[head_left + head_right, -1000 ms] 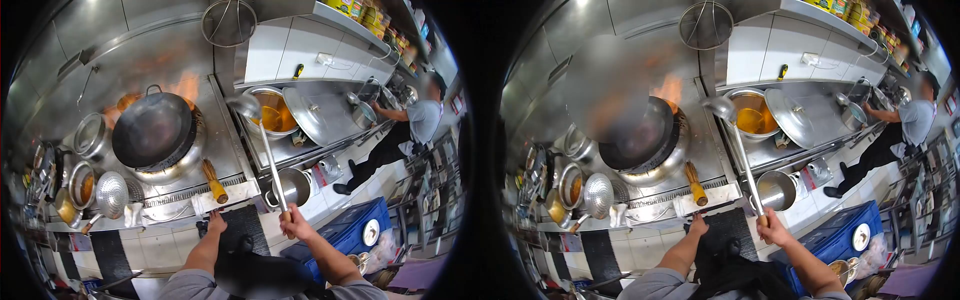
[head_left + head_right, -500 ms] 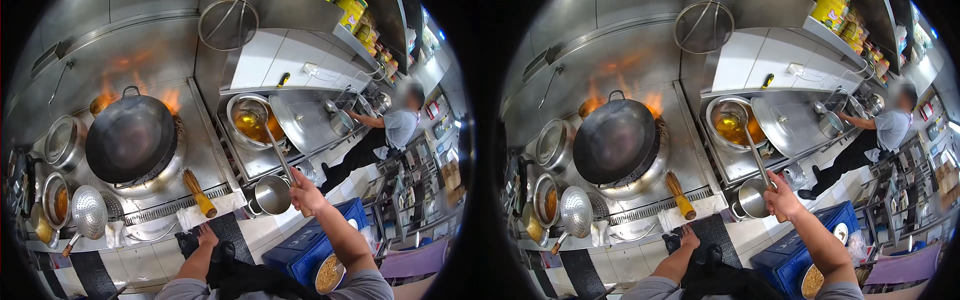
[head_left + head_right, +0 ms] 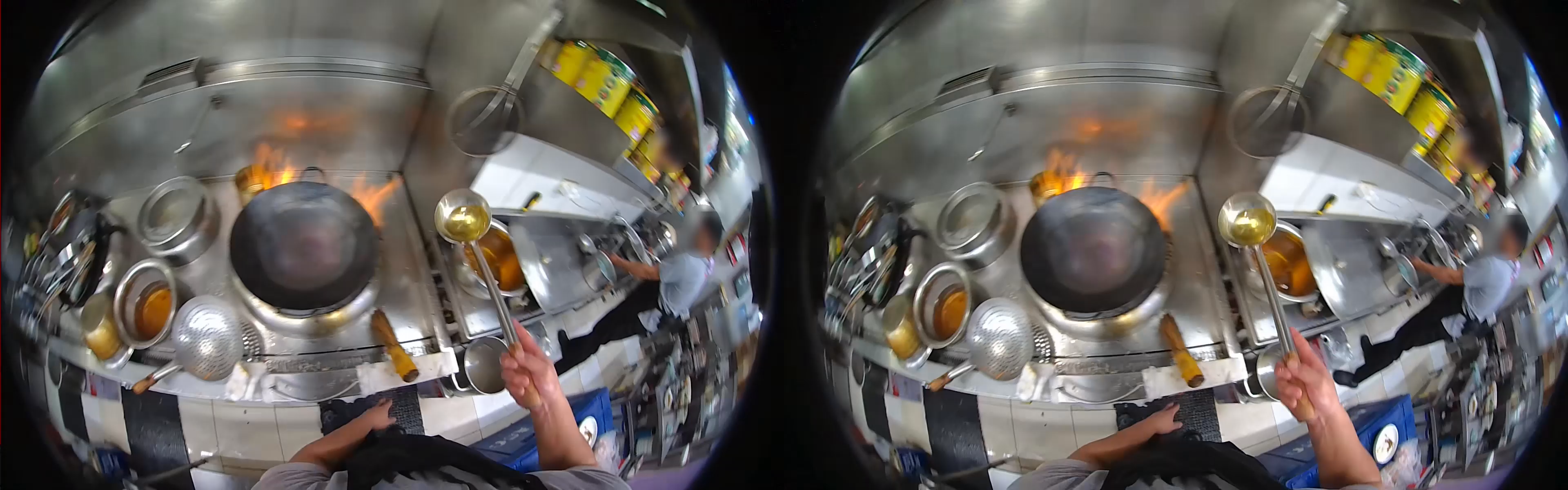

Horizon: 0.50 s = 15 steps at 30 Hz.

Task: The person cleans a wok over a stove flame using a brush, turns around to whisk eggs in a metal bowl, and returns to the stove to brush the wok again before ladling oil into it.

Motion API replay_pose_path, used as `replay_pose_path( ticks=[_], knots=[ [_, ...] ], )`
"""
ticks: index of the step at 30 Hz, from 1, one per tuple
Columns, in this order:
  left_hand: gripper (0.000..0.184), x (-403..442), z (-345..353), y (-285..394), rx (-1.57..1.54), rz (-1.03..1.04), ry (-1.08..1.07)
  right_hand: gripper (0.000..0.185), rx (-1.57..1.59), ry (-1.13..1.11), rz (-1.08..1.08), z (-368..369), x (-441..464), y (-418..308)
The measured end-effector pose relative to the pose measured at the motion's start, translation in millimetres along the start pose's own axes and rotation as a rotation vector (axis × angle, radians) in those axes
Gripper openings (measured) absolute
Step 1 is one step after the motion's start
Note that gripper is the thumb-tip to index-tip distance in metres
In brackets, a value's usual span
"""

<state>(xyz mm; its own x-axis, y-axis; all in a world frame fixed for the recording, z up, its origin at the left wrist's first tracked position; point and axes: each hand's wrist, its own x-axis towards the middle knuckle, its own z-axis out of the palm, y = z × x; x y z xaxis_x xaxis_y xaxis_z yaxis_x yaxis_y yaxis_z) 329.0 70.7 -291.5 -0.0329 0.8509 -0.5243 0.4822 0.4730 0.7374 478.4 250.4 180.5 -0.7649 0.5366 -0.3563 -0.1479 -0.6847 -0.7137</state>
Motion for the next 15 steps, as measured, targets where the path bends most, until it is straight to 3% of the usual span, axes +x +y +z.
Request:
replay_pose_path(
  ticks=[3,6,8,10,12,14,15],
  knots=[
    [0.075,-65,-6,-47,-0.038,-0.015,-0.028,0.056,-0.003,-0.095,0.136,35,19,14],
    [0.074,-116,-25,-83,-0.073,-0.151,-0.110,0.050,0.272,-0.203,0.287,35,77,42],
    [0.074,-128,-35,-88,-0.042,-0.191,-0.073,0.051,0.196,-0.125,0.274,42,108,75],
    [0.077,-102,-19,-85,-0.069,0.019,0.133,0.059,-0.093,0.031,0.237,78,115,103],
    [0.080,-69,-20,-50,-0.082,0.156,0.172,0.065,-0.231,0.055,0.275,92,115,113],
    [0.081,-30,-4,-23,0.008,0.187,0.258,0.065,-0.268,0.056,0.297,97,123,115],
    [0.080,-34,-29,9,-0.019,0.055,0.111,0.065,-0.268,-0.012,0.376,102,130,115]
  ],
)
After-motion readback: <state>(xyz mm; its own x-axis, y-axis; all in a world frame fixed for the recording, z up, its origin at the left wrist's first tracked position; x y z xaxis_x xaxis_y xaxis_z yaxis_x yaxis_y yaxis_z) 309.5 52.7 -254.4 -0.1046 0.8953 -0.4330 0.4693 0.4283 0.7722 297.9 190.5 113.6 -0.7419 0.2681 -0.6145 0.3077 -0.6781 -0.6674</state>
